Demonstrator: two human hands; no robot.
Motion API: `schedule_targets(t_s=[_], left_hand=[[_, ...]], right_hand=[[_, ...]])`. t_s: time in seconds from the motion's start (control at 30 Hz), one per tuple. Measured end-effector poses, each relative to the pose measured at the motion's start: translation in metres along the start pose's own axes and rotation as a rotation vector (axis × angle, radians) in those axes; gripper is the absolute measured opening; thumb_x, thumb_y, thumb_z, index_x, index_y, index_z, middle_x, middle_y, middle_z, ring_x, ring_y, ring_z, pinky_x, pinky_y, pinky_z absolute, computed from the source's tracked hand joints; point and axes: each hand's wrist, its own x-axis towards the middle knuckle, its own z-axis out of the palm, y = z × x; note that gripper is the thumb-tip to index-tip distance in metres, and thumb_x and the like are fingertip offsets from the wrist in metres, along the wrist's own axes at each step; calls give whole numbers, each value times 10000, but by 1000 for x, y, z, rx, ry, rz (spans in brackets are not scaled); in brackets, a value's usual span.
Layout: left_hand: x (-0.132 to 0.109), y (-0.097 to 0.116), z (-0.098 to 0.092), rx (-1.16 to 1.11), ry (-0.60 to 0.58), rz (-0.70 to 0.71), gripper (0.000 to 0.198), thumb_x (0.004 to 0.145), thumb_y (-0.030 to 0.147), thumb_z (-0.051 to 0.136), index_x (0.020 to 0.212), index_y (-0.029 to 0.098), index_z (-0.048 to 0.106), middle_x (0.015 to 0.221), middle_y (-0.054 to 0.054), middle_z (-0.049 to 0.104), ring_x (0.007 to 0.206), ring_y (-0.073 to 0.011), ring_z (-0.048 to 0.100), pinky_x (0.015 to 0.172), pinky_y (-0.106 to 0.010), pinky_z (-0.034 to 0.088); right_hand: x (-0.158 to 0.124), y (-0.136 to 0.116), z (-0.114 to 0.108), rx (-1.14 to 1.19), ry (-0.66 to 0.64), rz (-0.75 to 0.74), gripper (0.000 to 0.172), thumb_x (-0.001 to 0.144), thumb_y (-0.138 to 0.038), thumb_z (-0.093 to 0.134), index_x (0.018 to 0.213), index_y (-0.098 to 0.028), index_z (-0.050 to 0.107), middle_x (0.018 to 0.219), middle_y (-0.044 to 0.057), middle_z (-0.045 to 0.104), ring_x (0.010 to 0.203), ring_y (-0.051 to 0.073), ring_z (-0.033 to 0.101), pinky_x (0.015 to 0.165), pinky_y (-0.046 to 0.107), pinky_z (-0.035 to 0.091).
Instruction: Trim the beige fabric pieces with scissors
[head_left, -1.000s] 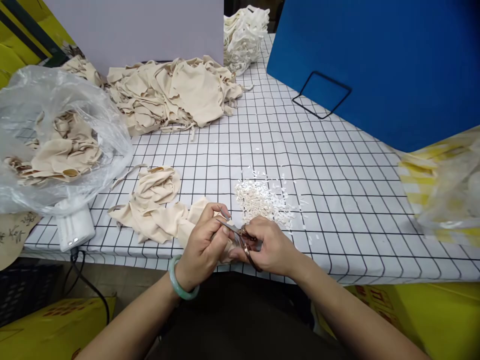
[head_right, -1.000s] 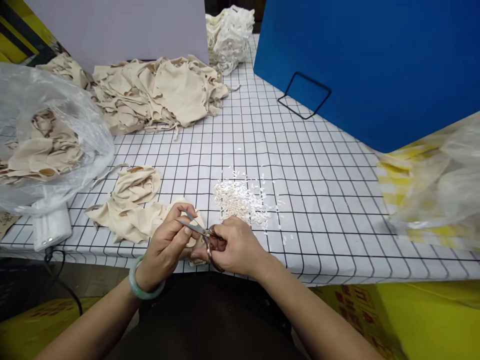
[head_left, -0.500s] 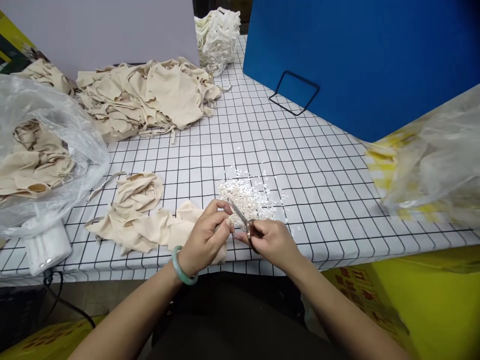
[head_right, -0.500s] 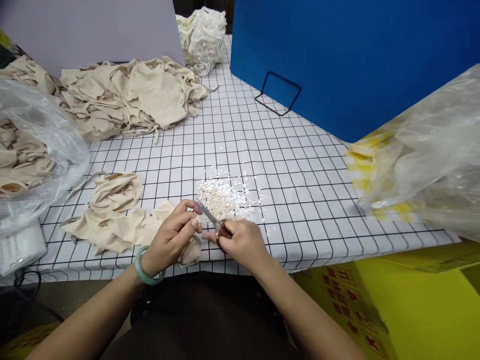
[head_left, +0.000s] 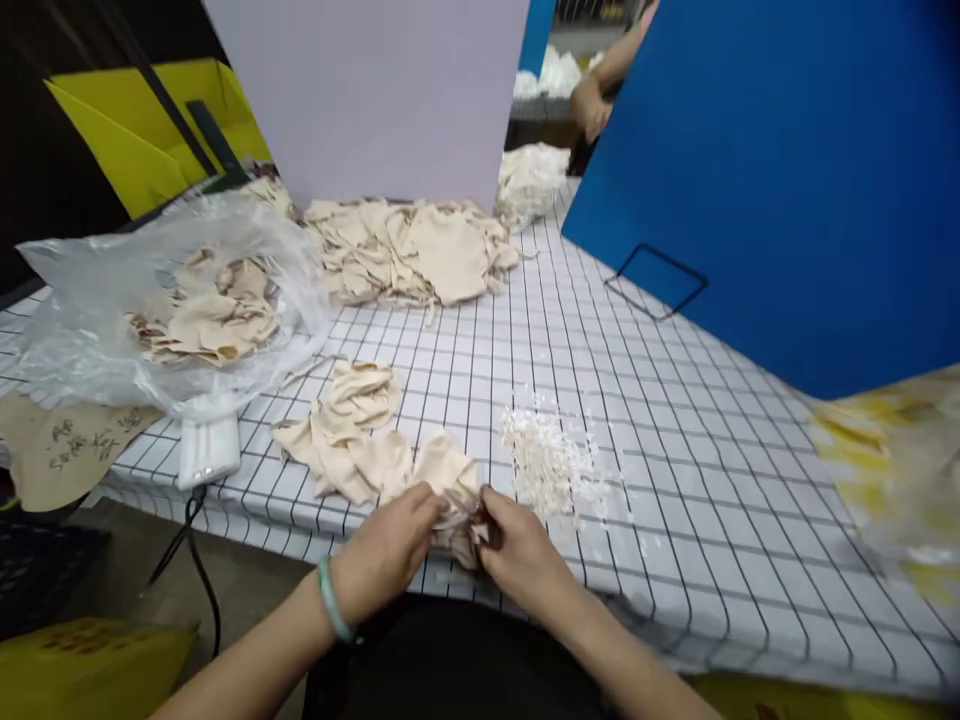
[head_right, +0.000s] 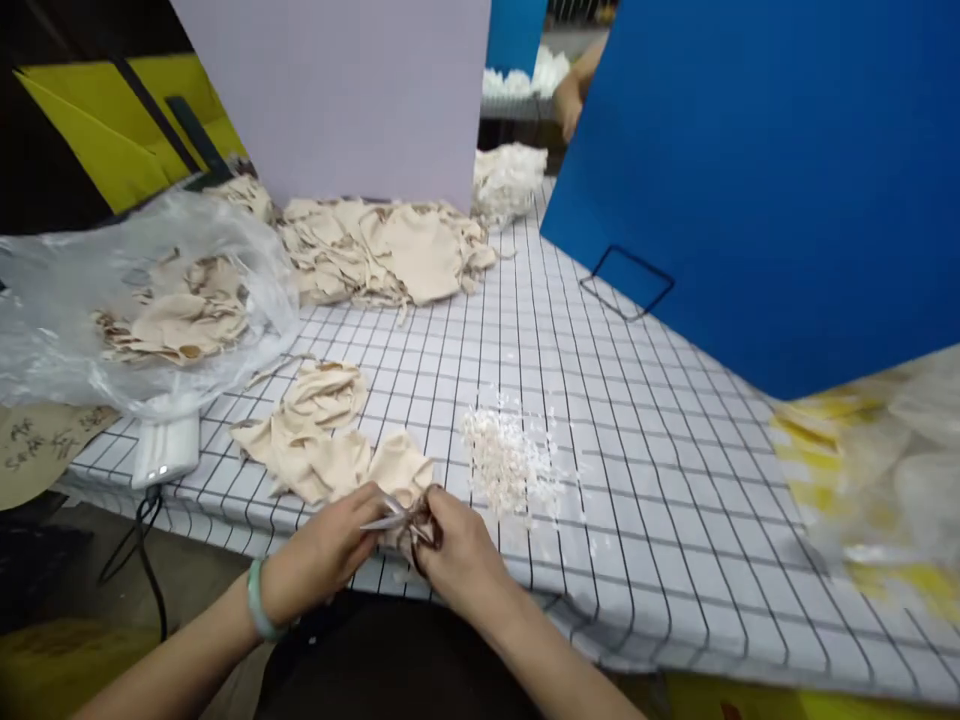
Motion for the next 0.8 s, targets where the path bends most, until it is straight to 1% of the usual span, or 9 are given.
schedule_targets(t_s=[0.1, 0.17, 0.23, 0.3, 0.4, 0.47, 0.53, 0.67, 0.8], left_hand=[[31, 2, -37, -70, 18, 55, 231, 842, 7, 504, 936, 194, 601, 887, -29, 627, 794, -162, 614, 700, -261, 526], [76, -4, -78, -44, 136, 97, 158, 837, 30, 557, 825, 182, 599, 802, -8, 626, 716, -146, 599, 637, -249, 514], [133, -11, -128, 19, 322, 100, 147, 857, 79, 584, 745, 174, 576, 734, 0, 600, 644, -138, 573, 591, -258, 517], [187, -17, -173, 64, 497, 79, 99, 879, 85, 568, 889, 174, 609, 879, -38, 612, 806, -179, 604, 746, -351, 557], [224, -28, -204, 106, 684, 37, 318, 818, 11, 602, 1099, 160, 598, 1125, -97, 548, 1106, -247, 545, 1013, -474, 464], [211, -37, -190, 117, 749, 21, 424, 799, -45, 552, 1170, 160, 576, 1157, -100, 510, 1114, -238, 527, 1034, -456, 445], [177, -47, -156, 113, 766, 18, 461, 798, -67, 497, 1184, 176, 567, 1068, -71, 519, 959, -194, 555, 911, -384, 508], [92, -57, -70, 44, 682, -86, 304, 882, 37, 505, 1143, 184, 556, 875, -18, 527, 710, -149, 526, 634, -278, 509], [27, -44, -1, 212, 517, -25, 189, 946, 123, 481, 1098, 181, 575, 958, -73, 623, 876, -215, 598, 759, -363, 530]], right_hand=[[29, -23, -25, 258, -85, 83, 254, 808, -365, 669, 780, -225, 459, 697, -36, 492, 616, 130, 487, 552, 247, 404], [73, -51, -54, 264, -72, 20, 295, 788, -434, 702, 809, -219, 501, 693, -34, 510, 602, 129, 497, 534, 243, 407], [131, -90, -87, 122, 83, -150, 309, 757, -456, 721, 770, -210, 534, 680, -17, 550, 605, 145, 521, 548, 263, 429], [189, -130, -119, 16, 380, -291, 296, 727, -443, 721, 747, -216, 532, 696, -1, 572, 651, 173, 545, 603, 300, 460], [244, -155, -150, -44, 614, -324, 286, 721, -415, 723, 813, -224, 531, 872, 44, 623, 764, 202, 556, 692, 336, 449], [250, -138, -152, -97, 658, -309, 301, 716, -434, 738, 812, -228, 542, 903, 46, 640, 754, 201, 563, 703, 343, 437], [236, -104, -134, -129, 570, -274, 323, 716, -473, 747, 798, -232, 550, 840, 26, 645, 688, 184, 567, 667, 331, 437], [192, -39, -64, -22, 188, -155, 351, 719, -475, 735, 861, -241, 514, 833, 8, 647, 629, 156, 584, 574, 291, 468], [181, -21, 2, 11, 16, -168, 349, 687, -328, 716, 929, -253, 476, 1045, 15, 637, 744, 140, 612, 639, 284, 512]])
